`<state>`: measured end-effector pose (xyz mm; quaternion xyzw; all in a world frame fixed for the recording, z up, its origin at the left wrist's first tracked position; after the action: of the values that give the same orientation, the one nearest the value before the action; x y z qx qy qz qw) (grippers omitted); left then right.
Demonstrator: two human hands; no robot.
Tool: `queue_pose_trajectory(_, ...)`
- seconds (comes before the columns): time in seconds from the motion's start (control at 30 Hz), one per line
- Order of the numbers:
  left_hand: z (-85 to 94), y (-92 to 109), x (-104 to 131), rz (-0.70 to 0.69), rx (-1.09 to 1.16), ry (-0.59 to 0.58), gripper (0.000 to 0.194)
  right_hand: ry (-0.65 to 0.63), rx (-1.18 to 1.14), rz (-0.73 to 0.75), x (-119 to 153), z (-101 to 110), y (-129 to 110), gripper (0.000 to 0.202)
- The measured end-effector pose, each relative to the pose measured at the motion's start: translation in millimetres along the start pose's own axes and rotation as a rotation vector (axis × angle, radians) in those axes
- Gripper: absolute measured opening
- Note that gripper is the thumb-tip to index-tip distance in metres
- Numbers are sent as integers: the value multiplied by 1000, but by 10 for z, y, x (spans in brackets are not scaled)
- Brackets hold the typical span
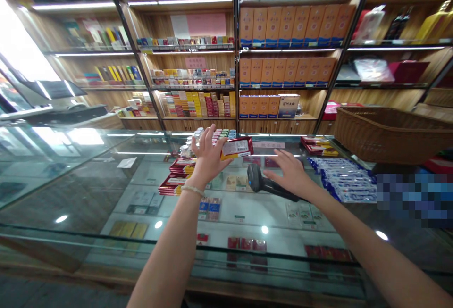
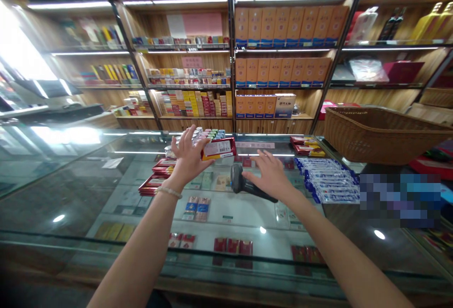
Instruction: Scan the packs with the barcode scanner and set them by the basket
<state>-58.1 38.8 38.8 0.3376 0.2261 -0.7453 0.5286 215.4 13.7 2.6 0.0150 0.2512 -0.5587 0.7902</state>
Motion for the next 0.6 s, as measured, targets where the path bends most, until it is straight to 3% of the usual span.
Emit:
queue_pose_trajectory(0.17, -5, 39, 0, -27, -3, -5, 66, 250, -122, 35, -309, 276, 58, 55)
queue_pose_trajectory(0.4, 52, 138, -4, -83, 11, -11, 64, 222, 63, 55, -419, 79, -114, 87)
queue_pose_trajectory(0.6, 93, 233, -6, -125, 41, -7, 65, 195, 59, 48, -302, -19, -24, 86)
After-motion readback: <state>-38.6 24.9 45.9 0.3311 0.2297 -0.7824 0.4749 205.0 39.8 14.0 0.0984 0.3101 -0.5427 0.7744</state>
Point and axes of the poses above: each hand's wrist, its own x-axis away from the middle knuckle, its own z-axis out of the back of the hand, y = z × x, the point moved 4 cm from there along -x, towards the middle knuckle, and after that the axes turned 1 degree about y, right-handed, at the moved point
